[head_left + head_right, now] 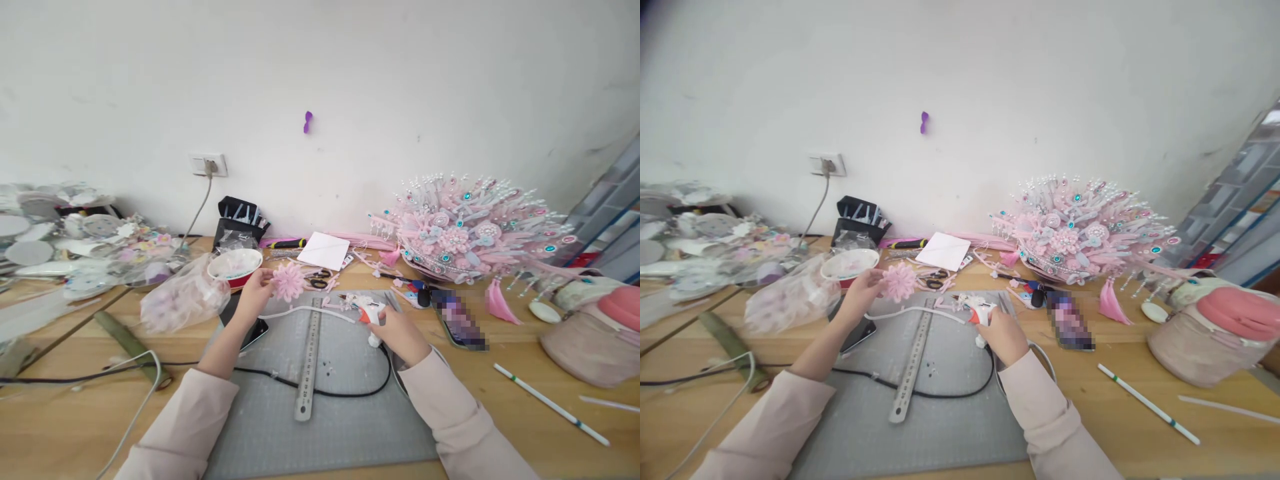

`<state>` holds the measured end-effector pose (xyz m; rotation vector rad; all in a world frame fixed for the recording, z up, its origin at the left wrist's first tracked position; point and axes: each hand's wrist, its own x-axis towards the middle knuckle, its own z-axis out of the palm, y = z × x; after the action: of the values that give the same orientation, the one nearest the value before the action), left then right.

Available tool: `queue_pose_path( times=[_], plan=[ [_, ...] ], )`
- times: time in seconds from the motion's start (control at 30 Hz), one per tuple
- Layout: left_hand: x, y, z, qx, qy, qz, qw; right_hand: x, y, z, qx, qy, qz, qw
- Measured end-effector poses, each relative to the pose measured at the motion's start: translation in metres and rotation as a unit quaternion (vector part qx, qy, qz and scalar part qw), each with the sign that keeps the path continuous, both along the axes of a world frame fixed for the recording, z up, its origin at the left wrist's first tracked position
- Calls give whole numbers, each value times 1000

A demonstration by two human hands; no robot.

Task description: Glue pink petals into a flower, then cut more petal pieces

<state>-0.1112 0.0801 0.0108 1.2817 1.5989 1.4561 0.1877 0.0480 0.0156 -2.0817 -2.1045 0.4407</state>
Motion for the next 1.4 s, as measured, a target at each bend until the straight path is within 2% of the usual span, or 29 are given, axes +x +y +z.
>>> queue_pose_path(
  times=[0.13,0.43,0.6,0.77,0.87,1.0,1.13,1.2,1.27,1.3,1.4],
  plan=[
    [3,0,-1,-42,8,-20,999,-2,3,-4,19,6,-6,1000],
    [8,-7,7,-65,13,-47,997,1,0,-2,19,-6,-4,1000],
    [5,-5,7,-67,12,-39,997,2,4,-3,11,-10,8,1000],
    [-1,-3,5,-1,0,26,1000,6,6,0,30,20,0,999],
    [-2,-5,4,56,5,59,997,9,7,1,38,55,27,997],
    [4,-11,8,109,17,79,991,13,8,4,51,68,85,993],
    [21,-22,12,147,48,73,985,16,7,10,11,36,98,995],
    [33,-28,11,141,119,43,982,17,7,13,8,25,100,995],
    [46,-34,6,133,219,-26,966,18,5,15,18,20,105,994],
    [53,-37,4,133,264,-76,952,19,4,17,20,17,111,993],
    [71,-48,-4,151,377,-225,886,20,-1,20,4,-6,146,989]
  ],
)
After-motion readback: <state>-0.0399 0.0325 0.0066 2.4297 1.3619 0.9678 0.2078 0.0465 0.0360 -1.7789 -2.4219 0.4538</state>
